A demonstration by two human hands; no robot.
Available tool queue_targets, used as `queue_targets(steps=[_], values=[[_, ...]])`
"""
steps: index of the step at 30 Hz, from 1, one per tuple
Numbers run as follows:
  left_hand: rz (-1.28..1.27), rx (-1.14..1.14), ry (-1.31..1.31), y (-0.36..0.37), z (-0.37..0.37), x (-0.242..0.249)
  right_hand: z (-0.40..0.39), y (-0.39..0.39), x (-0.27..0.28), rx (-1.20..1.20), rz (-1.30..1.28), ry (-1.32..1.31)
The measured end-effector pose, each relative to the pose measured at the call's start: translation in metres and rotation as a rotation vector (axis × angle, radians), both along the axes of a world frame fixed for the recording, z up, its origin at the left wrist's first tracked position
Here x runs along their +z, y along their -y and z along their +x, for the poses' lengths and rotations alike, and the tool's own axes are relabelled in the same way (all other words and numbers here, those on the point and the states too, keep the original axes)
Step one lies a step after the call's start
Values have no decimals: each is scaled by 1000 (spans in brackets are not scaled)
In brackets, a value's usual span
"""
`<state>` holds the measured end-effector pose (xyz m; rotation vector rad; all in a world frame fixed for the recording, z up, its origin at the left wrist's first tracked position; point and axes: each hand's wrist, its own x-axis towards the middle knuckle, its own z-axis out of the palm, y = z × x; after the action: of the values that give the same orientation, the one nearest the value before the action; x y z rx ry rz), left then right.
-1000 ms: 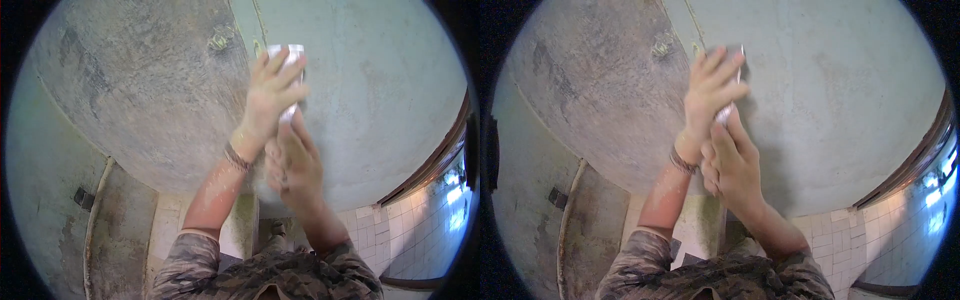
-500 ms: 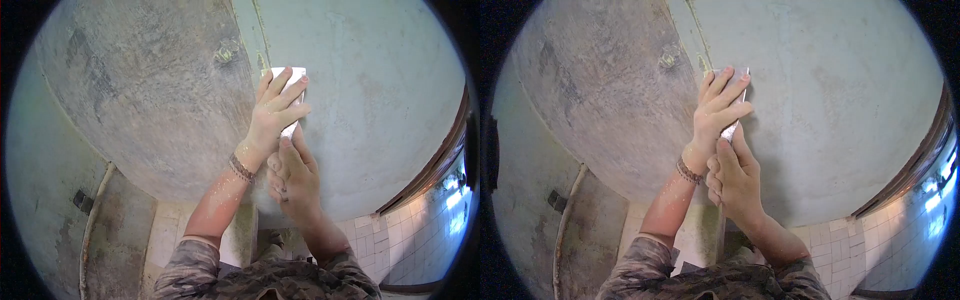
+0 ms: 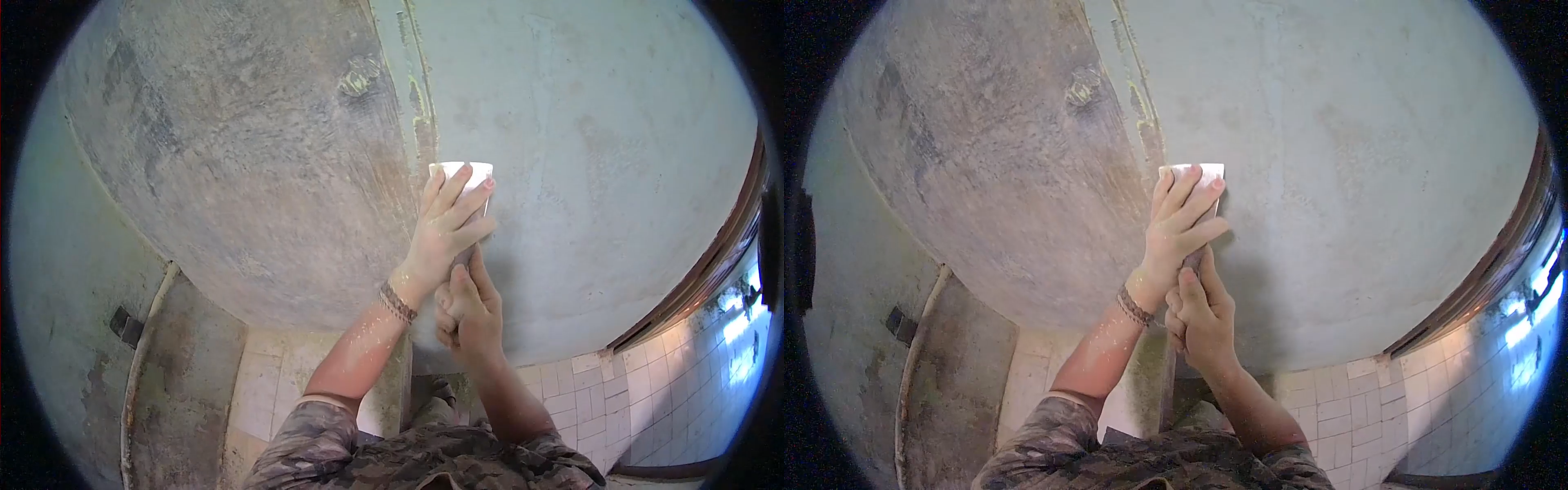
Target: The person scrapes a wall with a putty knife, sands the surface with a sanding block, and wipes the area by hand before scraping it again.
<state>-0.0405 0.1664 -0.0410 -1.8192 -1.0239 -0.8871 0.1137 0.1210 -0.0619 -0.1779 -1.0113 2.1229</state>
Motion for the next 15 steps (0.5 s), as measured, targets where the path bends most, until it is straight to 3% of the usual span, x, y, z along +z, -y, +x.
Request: queue_targets(steps=[1, 6, 9, 12, 13, 15], values=[[-2, -3, 5, 4, 1, 2, 0, 2, -1, -12, 12, 27], [151, -102, -27, 2, 2, 127, -20, -14, 94, 11, 114, -132], [162, -77, -19, 0, 1, 115, -17, -16, 81, 38, 133, -148], [114, 76, -83, -13, -5, 30, 3, -1, 30, 23, 45, -35], [118, 71, -85, -10, 0, 22, 7, 3, 23, 7, -38, 64], [111, -36, 31, -6, 7, 13, 5, -1, 26, 15, -6, -2]])
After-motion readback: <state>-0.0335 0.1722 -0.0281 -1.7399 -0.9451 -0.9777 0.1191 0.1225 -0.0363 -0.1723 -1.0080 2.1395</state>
